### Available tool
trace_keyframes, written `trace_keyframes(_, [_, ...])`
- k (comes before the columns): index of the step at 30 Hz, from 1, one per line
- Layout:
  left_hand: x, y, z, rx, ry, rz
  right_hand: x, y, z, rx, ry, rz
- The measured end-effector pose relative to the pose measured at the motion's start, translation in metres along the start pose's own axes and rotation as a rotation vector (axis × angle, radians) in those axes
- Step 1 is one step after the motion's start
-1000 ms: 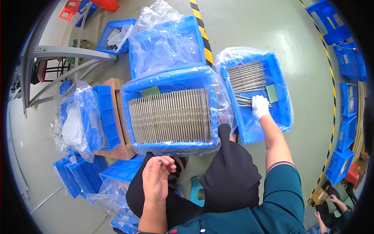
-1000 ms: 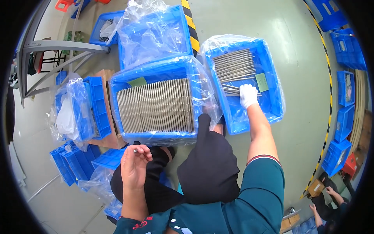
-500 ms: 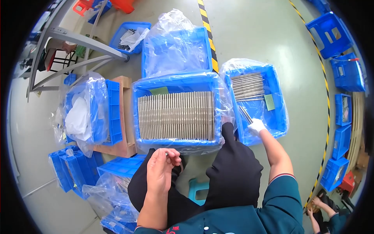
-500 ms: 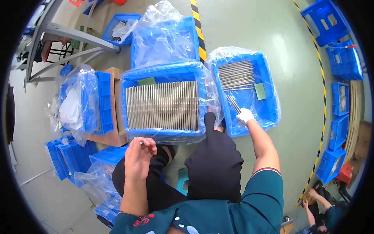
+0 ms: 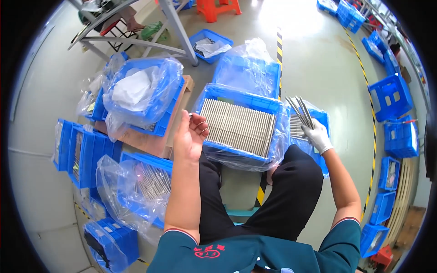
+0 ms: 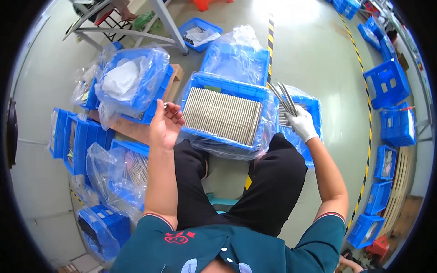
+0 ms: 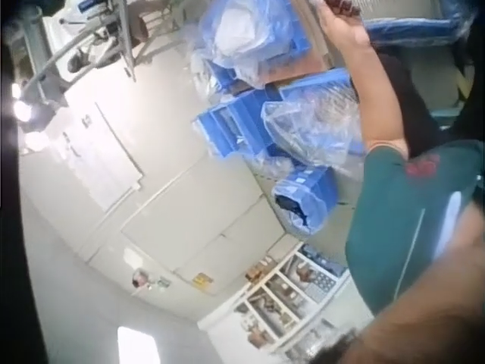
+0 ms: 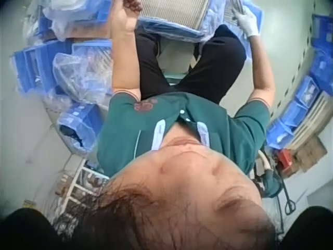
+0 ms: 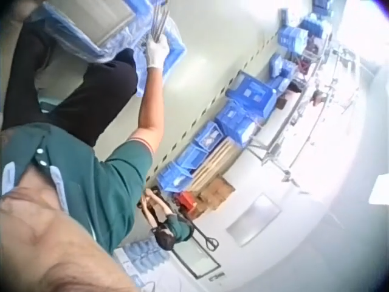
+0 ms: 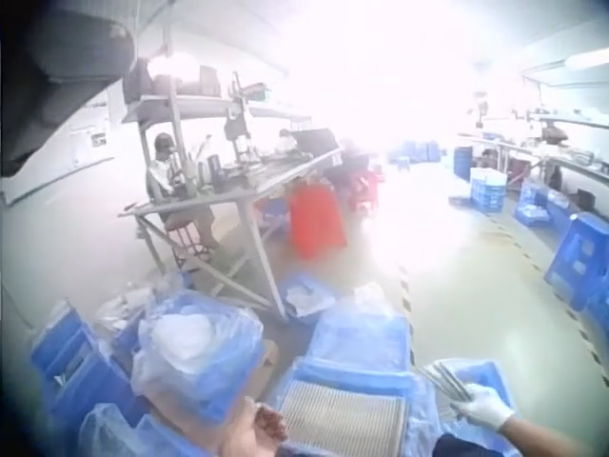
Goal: Sorting and organizing thin metal rods into a slotted container for packaging or manufacturing.
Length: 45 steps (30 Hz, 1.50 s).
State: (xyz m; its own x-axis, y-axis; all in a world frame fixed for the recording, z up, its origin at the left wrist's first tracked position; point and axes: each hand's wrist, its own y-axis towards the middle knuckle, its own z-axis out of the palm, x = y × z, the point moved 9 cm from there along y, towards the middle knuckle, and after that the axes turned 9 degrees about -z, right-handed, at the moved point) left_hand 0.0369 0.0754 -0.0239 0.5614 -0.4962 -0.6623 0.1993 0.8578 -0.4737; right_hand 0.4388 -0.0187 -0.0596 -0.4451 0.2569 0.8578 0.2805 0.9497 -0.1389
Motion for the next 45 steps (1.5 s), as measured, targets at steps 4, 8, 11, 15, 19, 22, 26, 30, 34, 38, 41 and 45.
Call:
trace_keyframes(4, [0.006,0.006,-0.017,-0.014,-0.093,-0.038,0.139,-0.012,0.036,0.106,-0.072,-0.285])
trace_keyframes(8, [0.023,0.012,-0.007,0.083,-0.192,-0.124,0.179,-0.040,0.102,0.374,0.165,-0.180])
trace_keyframes(11, [0.035,0.014,-0.005,0.127,-0.286,-0.154,0.181,-0.059,0.141,0.437,0.201,-0.171])
trace_keyframes(15, [0.041,0.003,0.002,0.130,-0.378,-0.167,0.169,-0.075,0.166,0.432,0.262,-0.116])
trace_keyframes(19, [0.031,0.001,-0.001,0.145,-0.355,-0.084,0.173,-0.071,0.168,0.414,0.172,-0.137])
trace_keyframes(22, [0.034,0.002,0.004,0.132,-0.312,-0.063,0.169,-0.068,0.165,0.406,0.204,-0.119])
trace_keyframes(26, [0.031,0.000,0.012,0.148,-0.162,0.014,0.169,-0.066,0.166,0.390,0.272,-0.078])
trace_keyframes(30, [0.052,-0.010,0.031,0.145,0.086,0.024,0.172,-0.060,0.165,0.363,0.427,-0.036])
trace_keyframes(34, [0.057,-0.011,0.038,0.213,0.117,0.063,0.173,-0.058,0.166,0.322,0.504,-0.012])
trace_keyframes(38, [0.061,-0.014,0.039,0.213,0.105,-0.034,0.168,-0.057,0.165,0.344,0.541,0.021])
trace_keyframes(41, [0.070,-0.025,0.037,0.085,0.288,-0.021,0.166,-0.055,0.170,0.307,0.554,0.035])
trace_keyframes(45, [0.067,-0.022,0.037,0.069,0.206,0.108,0.167,-0.049,0.177,0.311,0.594,0.015])
